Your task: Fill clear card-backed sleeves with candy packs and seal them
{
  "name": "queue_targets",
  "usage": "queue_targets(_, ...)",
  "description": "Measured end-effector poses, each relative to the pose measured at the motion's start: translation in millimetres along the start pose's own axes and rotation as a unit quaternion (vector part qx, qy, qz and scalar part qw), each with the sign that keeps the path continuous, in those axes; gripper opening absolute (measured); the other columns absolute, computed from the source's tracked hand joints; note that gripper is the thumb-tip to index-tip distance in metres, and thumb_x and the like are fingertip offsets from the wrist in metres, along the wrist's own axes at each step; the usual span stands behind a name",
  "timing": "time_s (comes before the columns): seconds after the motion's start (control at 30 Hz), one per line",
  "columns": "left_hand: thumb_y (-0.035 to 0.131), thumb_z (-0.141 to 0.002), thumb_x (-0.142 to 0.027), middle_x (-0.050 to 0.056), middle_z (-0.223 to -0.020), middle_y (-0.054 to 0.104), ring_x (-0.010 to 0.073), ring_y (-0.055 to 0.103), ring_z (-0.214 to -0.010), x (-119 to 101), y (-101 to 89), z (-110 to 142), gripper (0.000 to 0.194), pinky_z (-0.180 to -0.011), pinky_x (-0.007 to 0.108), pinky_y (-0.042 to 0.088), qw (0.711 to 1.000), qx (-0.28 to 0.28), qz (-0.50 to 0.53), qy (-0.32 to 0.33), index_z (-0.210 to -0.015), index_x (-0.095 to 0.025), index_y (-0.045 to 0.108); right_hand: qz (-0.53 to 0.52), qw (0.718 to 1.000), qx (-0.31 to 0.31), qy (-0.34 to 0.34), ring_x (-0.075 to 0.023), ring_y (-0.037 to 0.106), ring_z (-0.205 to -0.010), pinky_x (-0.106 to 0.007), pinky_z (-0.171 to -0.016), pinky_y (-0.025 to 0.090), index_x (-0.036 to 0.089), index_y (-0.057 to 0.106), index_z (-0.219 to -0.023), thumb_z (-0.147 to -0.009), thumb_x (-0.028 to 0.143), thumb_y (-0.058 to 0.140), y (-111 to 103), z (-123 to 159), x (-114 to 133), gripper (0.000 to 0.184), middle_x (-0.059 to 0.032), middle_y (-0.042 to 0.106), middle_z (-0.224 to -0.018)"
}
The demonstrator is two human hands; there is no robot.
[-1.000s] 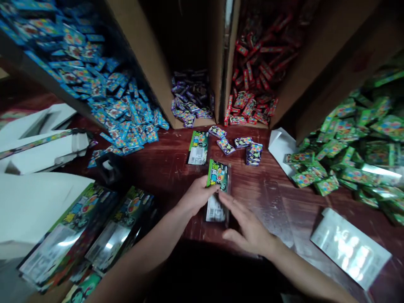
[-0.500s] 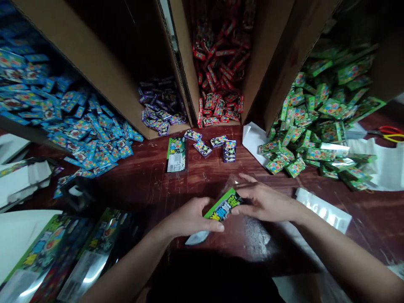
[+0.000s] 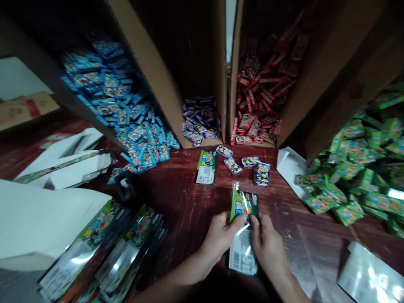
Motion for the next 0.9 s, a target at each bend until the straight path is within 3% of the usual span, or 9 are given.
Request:
queue_targets(0.13, 0.070, -0.083, -0.056, 0.006, -0.085, 0.071, 0.0164, 0.062, -0.077, 3, -18.9, -5, 0.048, -0.070, 0.026, 0.047, 1.000, -0.005, -0.029, 0.004, -0.099, -0.010, 0.070, 0.037, 0.999, -0.015, 0.013, -0.0275, 0.073, -0.062, -0.031, -0.050, 0.049, 0.024, 0.054, -0.097, -0.099, 0.058, 0.036, 10, -1, -10, 0.039, -0.0083, 0.072, -0.074)
queue_targets(0.27, 0.055, -0.094, -0.047, 0.003, -0.074, 0.065, 0.0157, 0.058, -0.068, -8, -44.1, -9, 0.037, -0.063, 0.026, 0.043, 0.975, -0.083, -0.194, 0.064, -0.087, -0.013, 0.068, -0.002, 1.000, 0.019, 0.001, -0.0259, 0.075, -0.077, -0.031, -0.060, 0.056, 0.023, 0.056, -0.108, -0.099, 0.060, 0.038, 24, -8, -7, 0.042, -0.0109, 0.075, -0.092)
queue_targets(0.37, 0.047, -0.099, -0.043, 0.009, -0.102, 0.072, 0.0222, 0.066, -0.093, -17, -57.6, 2, 0.036, -0.083, 0.031, 0.049, 0.954, -0.117, -0.256, 0.101, -0.115, -0.016, 0.064, -0.034, 0.994, 0.099, -0.019, -0.0257, 0.073, -0.102, -0.033, -0.077, 0.059, 0.022, 0.050, -0.126, -0.098, 0.057, 0.042, 46, -8, -9, 0.045, -0.0132, 0.072, -0.116)
queue_targets(0.47, 0.054, -0.095, -0.044, 0.016, -0.140, 0.059, 0.0269, 0.058, -0.126, -11, -61.3, 18, 0.066, -0.107, 0.036, 0.043, 0.960, -0.071, -0.252, 0.095, -0.152, -0.017, 0.033, -0.029, 0.996, 0.075, -0.043, -0.0305, 0.069, -0.111, -0.039, -0.084, 0.059, 0.018, 0.044, -0.133, -0.095, 0.059, 0.048, 62, -4, -17, 0.055, -0.0191, 0.068, -0.123)
queue_targets(0.57, 0.057, -0.093, -0.039, 0.019, -0.154, 0.045, 0.0298, 0.047, -0.140, 0, -65.8, 28, 0.087, -0.118, 0.040, 0.036, 0.956, -0.036, -0.279, 0.078, -0.161, -0.013, 0.009, -0.035, 0.997, 0.036, -0.057, -0.0327, 0.067, -0.114, -0.043, -0.086, 0.058, 0.016, 0.035, -0.142, -0.095, 0.057, 0.050, 69, 0, -16, 0.064, -0.0220, 0.064, -0.128)
queue_targets(0.7, 0.044, -0.098, -0.039, 0.017, -0.163, 0.031, 0.0280, 0.035, -0.148, -6, -83.1, 30, 0.077, -0.121, 0.044, 0.032, 0.941, -0.007, -0.335, 0.042, -0.162, -0.016, 0.007, -0.025, 0.990, 0.083, -0.110, -0.0285, 0.065, -0.117, -0.043, -0.093, 0.057, 0.019, 0.026, -0.152, -0.098, 0.050, 0.048, 55, -33, 22, 0.065, -0.0167, 0.062, -0.132)
queue_targets(0.8, 0.040, -0.099, -0.047, 0.017, -0.165, 0.024, 0.0299, 0.026, -0.152, -53, -111.4, 18, 0.072, -0.122, 0.049, 0.029, 0.876, -0.037, -0.475, 0.073, -0.159, -0.015, 0.018, 0.072, 0.976, 0.057, -0.200, -0.0290, 0.061, -0.121, -0.046, -0.104, 0.050, 0.021, 0.043, -0.143, -0.099, 0.048, 0.047, 18, -105, 69, 0.052, -0.0145, 0.062, -0.130)
queue_targets(0.87, 0.044, -0.096, -0.053, 0.022, -0.164, 0.025, 0.0339, 0.022, -0.153, -112, -137.5, 1, 0.076, -0.123, 0.052, 0.025, 0.787, -0.138, -0.578, 0.167, -0.155, -0.008, 0.028, 0.193, 0.947, 0.052, -0.250, -0.0314, 0.052, -0.131, -0.047, -0.112, 0.042, 0.015, 0.044, -0.145, -0.099, 0.044, 0.047, 4, -165, 96, 0.054, -0.0181, 0.055, -0.141)
queue_targets(0.9, 0.048, -0.093, -0.055, 0.026, -0.160, 0.031, 0.0369, 0.023, -0.152, -143, -150.2, -11, 0.079, -0.122, 0.053, 0.024, 0.735, -0.184, -0.618, 0.209, -0.151, -0.003, 0.033, 0.273, 0.924, 0.092, -0.249, -0.0314, 0.048, -0.136, -0.048, -0.113, 0.040, 0.016, 0.042, -0.148, -0.100, 0.040, 0.046, 7, -194, 104, 0.055, -0.0171, 0.051, -0.147)
Point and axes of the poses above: each hand's wrist, its own z-axis away from the middle knuckle, its own y-axis out of the palm, x = y × z, the point moved 6 cm from there along -z, towards the middle knuckle
